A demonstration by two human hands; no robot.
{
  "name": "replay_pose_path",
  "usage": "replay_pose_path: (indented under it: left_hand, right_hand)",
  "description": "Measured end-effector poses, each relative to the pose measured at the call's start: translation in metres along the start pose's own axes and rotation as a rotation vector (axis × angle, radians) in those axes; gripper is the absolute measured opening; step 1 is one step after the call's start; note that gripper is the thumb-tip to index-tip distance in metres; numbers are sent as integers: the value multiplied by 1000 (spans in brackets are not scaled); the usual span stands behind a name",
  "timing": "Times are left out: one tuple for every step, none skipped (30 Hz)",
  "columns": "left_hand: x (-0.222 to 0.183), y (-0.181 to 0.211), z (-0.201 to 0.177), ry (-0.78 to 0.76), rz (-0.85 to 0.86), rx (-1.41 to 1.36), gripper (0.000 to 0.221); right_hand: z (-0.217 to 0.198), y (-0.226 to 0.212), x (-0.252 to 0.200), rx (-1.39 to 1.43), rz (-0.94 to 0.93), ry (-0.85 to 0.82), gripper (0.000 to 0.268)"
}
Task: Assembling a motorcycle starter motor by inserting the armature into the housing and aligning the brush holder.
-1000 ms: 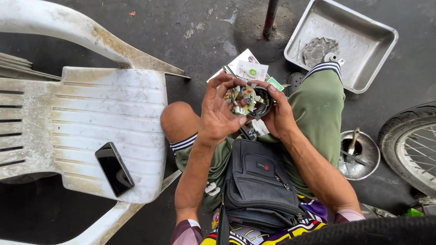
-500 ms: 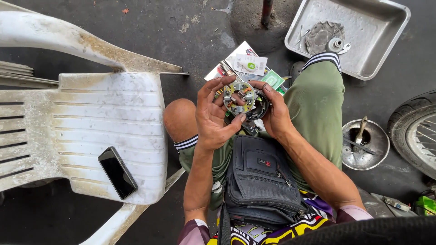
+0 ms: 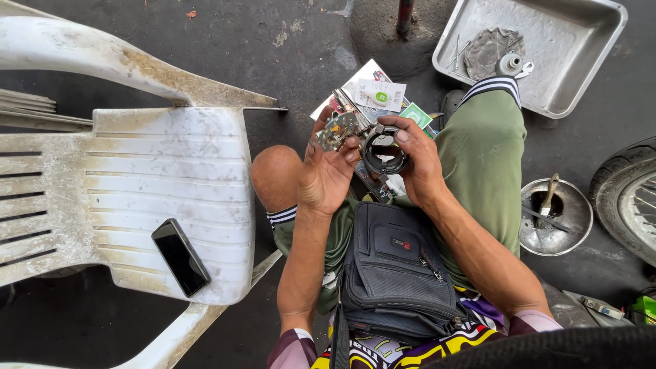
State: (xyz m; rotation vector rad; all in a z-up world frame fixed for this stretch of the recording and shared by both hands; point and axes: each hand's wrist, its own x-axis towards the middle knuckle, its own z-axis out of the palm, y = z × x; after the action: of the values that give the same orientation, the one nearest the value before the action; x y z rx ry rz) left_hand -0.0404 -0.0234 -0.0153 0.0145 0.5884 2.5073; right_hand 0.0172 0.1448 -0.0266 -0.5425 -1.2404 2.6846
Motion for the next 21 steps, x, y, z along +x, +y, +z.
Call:
replay_pose_path:
  left_hand:
    - [1,-2,-4,2,3,2,76]
    - [1,-4,-8,33,6,-44,62]
    - [2,-8,-11,63,8,-91,52]
    - [2,-5,-7,65,11,-91,52]
    - [2,-4,-2,41,35,-33,54]
    - [3,-2,3,17,60,26,57]
    - [3,-1,8,16,60,25,57]
    - [3,0,14,-4,126,110,67]
    - [2,1,20,-22,193,196,79]
    - [1,-2,18,-21,193,195,79]
    - [1,-4,15,-23,265,290,80]
    - [0,-6,13,-24,336,385,81]
    - [1,-6,13,-24,335,384,81]
    - [2,-8,13,-23,388,496,88]
    - [3,-9,13,-21,440,609,96]
    - [0,-8,18,-22,439,606,96]
    - [-1,-7,24,-60,456,736,98]
    - [-2,-5,29,-99,473,866,100]
    - [-3,-4,33,-101,471,865,100]
    - [-4,-2,36,-135,441,896,103]
    - [-4,0,39,-167,415,925,107]
  right_hand:
    - [4,-4,-2,1,3,-3,54]
    - [8,-8,-4,-39,0,7,53]
    - [12,-12,-7,-82,-4,18,52]
    - [5,-7,-3,-82,-1,16,52]
    - [-1,-2,1,-107,-9,24,49]
    - [-8,4,4,-131,-16,33,47]
    - [-6,3,3,-132,-16,33,47]
    - [-4,2,2,-138,-19,47,45]
    - [-3,1,1,-144,-20,60,43]
    - [-4,1,1,-145,-19,60,43]
    - [-5,2,2,-168,-31,39,45]
    - [-7,2,2,-192,-42,17,46]
    - [-4,-1,2,-193,-42,18,46]
    - [-2,-5,1,-248,-77,-4,47]
    - [1,-9,0,-303,-112,-25,48]
    - [1,-7,-1,-305,-112,-24,48]
    - [1,-5,-1,-299,-112,-31,46]
    - [0,-3,-1,-293,-112,-38,44]
    - [2,-6,-2,-293,-113,-34,44]
    - [3,-8,-3,-269,-96,-33,47]
    - [4,-11,-4,-246,-78,-35,51]
